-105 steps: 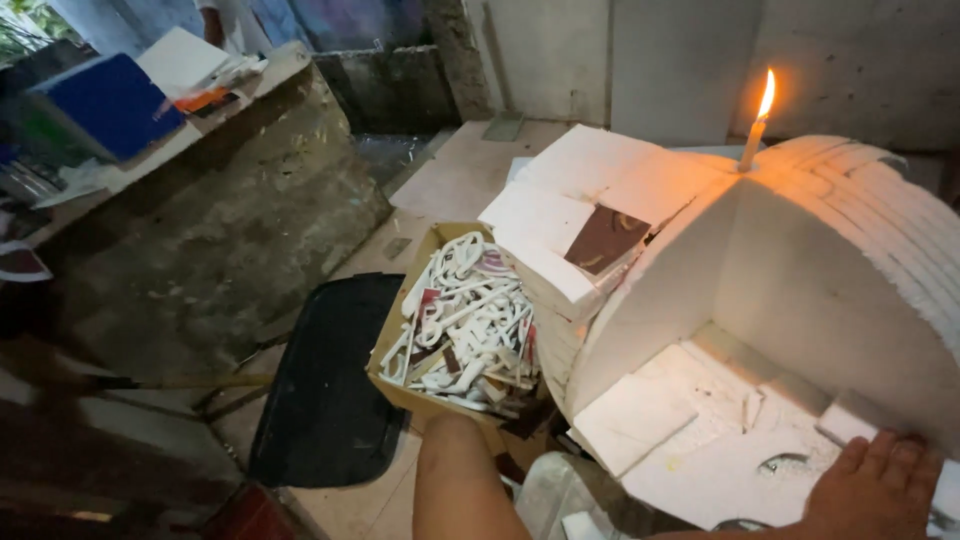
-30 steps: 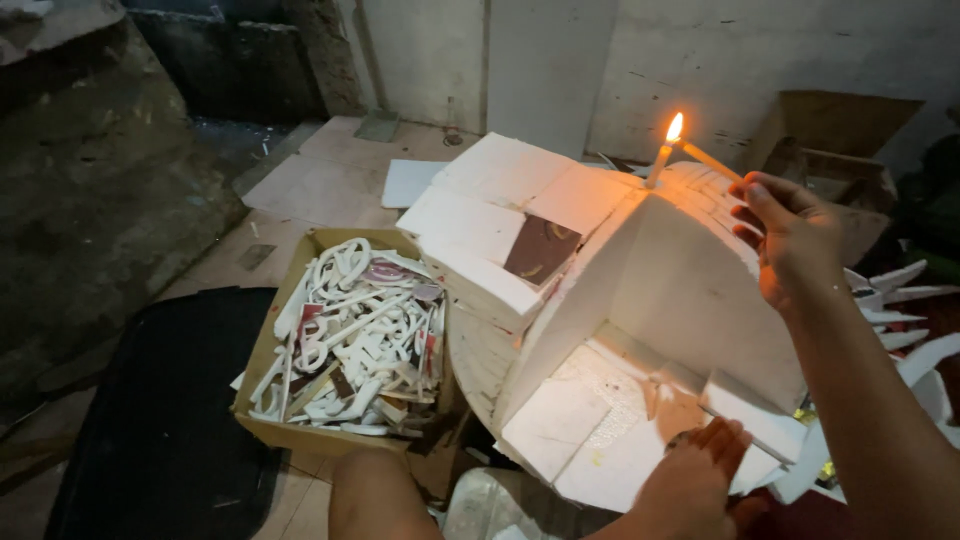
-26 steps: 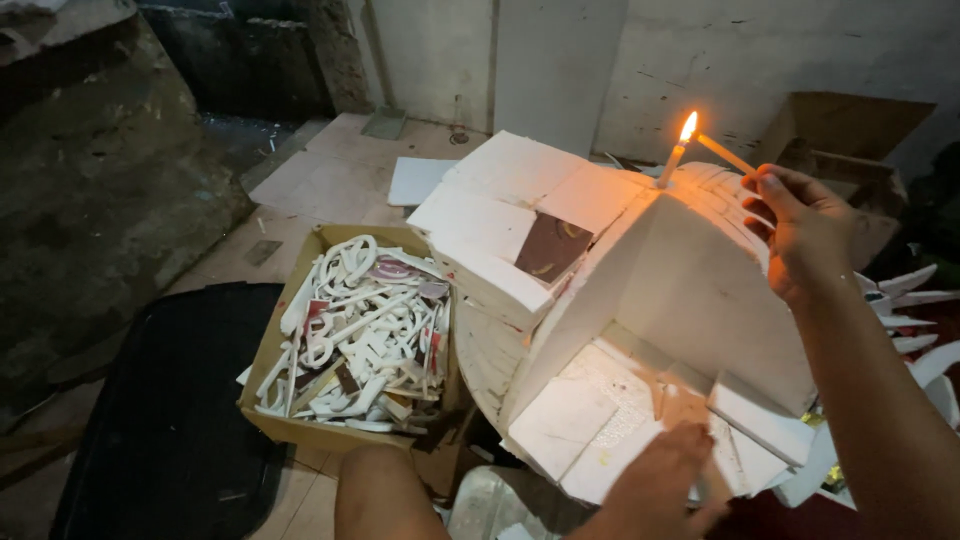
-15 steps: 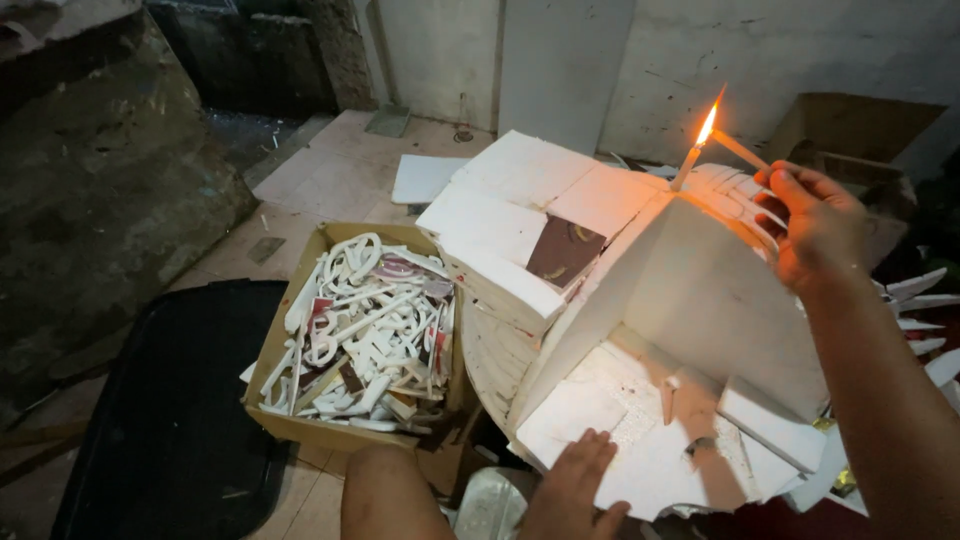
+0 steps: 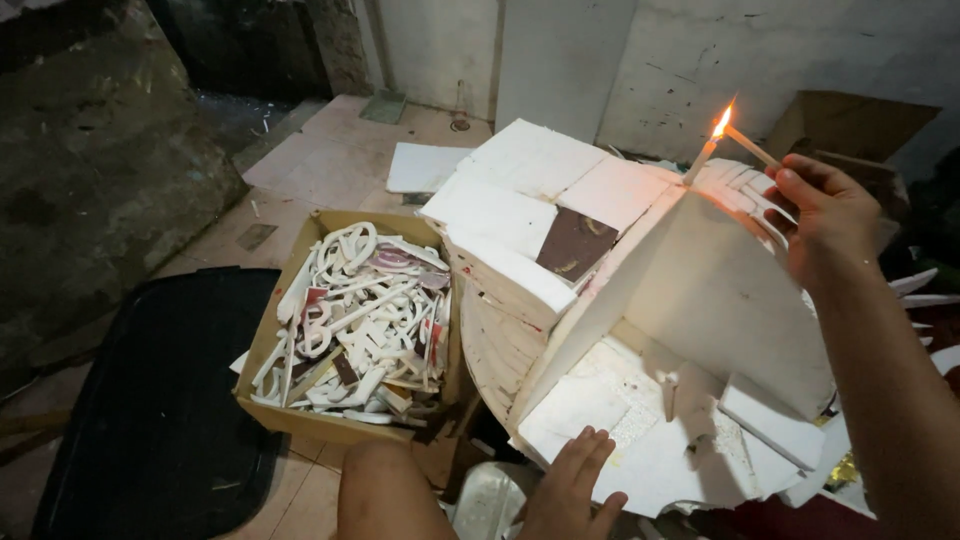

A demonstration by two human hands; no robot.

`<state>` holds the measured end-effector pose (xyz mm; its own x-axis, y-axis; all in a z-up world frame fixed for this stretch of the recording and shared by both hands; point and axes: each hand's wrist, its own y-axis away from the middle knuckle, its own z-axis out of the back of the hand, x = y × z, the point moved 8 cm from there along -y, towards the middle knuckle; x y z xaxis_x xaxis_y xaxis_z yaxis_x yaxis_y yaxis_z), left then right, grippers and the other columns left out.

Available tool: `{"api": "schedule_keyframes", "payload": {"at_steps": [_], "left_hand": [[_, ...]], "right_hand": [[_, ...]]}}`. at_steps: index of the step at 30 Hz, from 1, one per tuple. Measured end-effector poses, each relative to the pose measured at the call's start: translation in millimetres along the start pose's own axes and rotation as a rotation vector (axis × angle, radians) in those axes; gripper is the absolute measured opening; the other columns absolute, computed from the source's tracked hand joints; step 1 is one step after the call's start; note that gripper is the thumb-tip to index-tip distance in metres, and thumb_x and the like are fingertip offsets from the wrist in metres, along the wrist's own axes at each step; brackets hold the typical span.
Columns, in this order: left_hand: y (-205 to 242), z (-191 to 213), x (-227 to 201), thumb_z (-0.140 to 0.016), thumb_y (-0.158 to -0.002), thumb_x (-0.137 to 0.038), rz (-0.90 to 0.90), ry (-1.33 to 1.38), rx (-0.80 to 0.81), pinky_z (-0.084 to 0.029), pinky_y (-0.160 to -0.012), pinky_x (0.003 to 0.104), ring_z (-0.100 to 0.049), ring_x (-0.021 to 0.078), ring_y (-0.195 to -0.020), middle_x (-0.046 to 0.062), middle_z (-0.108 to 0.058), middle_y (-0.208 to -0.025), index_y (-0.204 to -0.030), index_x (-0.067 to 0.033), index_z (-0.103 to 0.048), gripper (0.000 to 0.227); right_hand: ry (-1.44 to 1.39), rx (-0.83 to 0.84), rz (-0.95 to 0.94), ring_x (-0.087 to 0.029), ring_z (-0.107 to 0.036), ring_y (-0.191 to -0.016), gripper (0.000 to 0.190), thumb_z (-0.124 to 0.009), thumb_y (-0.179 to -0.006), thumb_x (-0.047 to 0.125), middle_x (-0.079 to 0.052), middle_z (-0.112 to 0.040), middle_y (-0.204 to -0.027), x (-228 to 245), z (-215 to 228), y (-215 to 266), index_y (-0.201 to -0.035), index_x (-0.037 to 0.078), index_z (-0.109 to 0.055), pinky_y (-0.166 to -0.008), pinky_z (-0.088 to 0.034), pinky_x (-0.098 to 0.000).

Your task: Assembling a styrofoam structure by melting the edges of small pieces with a candle flame and bonding them together.

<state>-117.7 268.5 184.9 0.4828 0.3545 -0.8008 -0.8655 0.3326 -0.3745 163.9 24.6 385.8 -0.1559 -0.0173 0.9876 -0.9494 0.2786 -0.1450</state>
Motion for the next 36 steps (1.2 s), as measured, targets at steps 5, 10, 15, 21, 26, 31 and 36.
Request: {"api": "schedule_keyframes", "payload": {"at_steps": [5,10,15,21,26,31,36], "left_hand": [[-2.5,2.8,3.1,-0.058,-0.100,-0.020,-0.021,0.042,-0.069,-0.034,-0.114,0.058,-0.037,0.0452,-0.145,0.029,-0.046,-0.148,-0.144,0.0058,-0.044,0.053],[-3.4,1.1,10.1,-0.061,-0.097,-0.019,-0.023,0.061,-0.081,-0.035,-0.114,0.058,-0.039,0.0462,-0.144,0.029,-0.046,-0.146,-0.144,0.0057,-0.044,0.056],[-1.8,3.2,11.2,-0.061,-0.096,-0.017,-0.008,0.071,-0.083,-0.035,-0.114,0.058,-0.037,0.0463,-0.145,0.030,-0.045,-0.148,-0.144,0.0067,-0.043,0.056],[-4.7,2.8,12.2,-0.060,-0.096,-0.016,0.061,0.113,-0.013,-0.031,-0.115,0.059,-0.031,0.0458,-0.148,0.030,-0.041,-0.151,-0.146,0.0067,-0.041,0.058],[-4.6,1.2,17.1,-0.060,-0.096,-0.016,0.061,0.112,-0.042,-0.032,-0.115,0.059,-0.033,0.0458,-0.147,0.029,-0.043,-0.149,-0.147,0.0039,-0.041,0.058],[-2.9,-3.0,21.9,-0.059,-0.098,-0.018,0.039,0.113,-0.061,-0.031,-0.115,0.060,-0.032,0.0463,-0.147,0.030,-0.042,-0.149,-0.147,0.0041,-0.040,0.057],[-3.9,-0.7,20.0,-0.057,-0.098,-0.017,0.015,0.133,-0.071,-0.032,-0.114,0.062,-0.033,0.0492,-0.146,0.032,-0.043,-0.147,-0.146,0.0054,-0.039,0.056]], "right_hand": [[0.009,0.002,0.024,-0.004,-0.062,-0.088,0.019,-0.067,-0.101,0.009,0.008,-0.072,-0.113,3.0,-2.6,0.5,-0.113,0.024,-0.066,-0.083,-0.055,-0.0231],[0.031,0.017,0.083,0.000,-0.060,-0.087,0.021,-0.067,-0.103,0.010,0.012,-0.069,-0.111,9.3,-7.9,2.3,-0.115,0.027,-0.065,-0.081,-0.048,-0.0197],[0.084,-0.059,0.075,0.003,-0.063,-0.086,0.025,-0.070,-0.102,0.013,0.017,-0.070,-0.111,12.1,-4.6,7.1,-0.119,0.029,-0.065,-0.081,-0.050,-0.0190],[0.095,-0.076,0.085,0.001,-0.064,-0.095,0.026,-0.068,-0.102,0.009,0.014,-0.069,-0.113,13.6,-6.7,11.7,-0.121,0.027,-0.065,-0.086,-0.050,-0.0219],[0.105,-0.120,0.081,0.002,-0.065,-0.096,0.030,-0.070,-0.097,0.008,0.016,-0.072,-0.114,11.5,-1.0,7.1,-0.118,0.029,-0.067,-0.085,-0.050,-0.0218],[0.085,-0.104,0.083,0.002,-0.065,-0.094,0.027,-0.070,-0.100,0.009,0.015,-0.071,-0.112,11.8,-2.3,7.7,-0.120,0.028,-0.066,-0.084,-0.050,-0.0213],[0.116,-0.121,0.110,0.001,-0.065,-0.094,0.025,-0.070,-0.102,0.010,0.014,-0.070,-0.111,16.1,-2.9,9.3,-0.120,0.027,-0.066,-0.085,-0.050,-0.0238]]}}
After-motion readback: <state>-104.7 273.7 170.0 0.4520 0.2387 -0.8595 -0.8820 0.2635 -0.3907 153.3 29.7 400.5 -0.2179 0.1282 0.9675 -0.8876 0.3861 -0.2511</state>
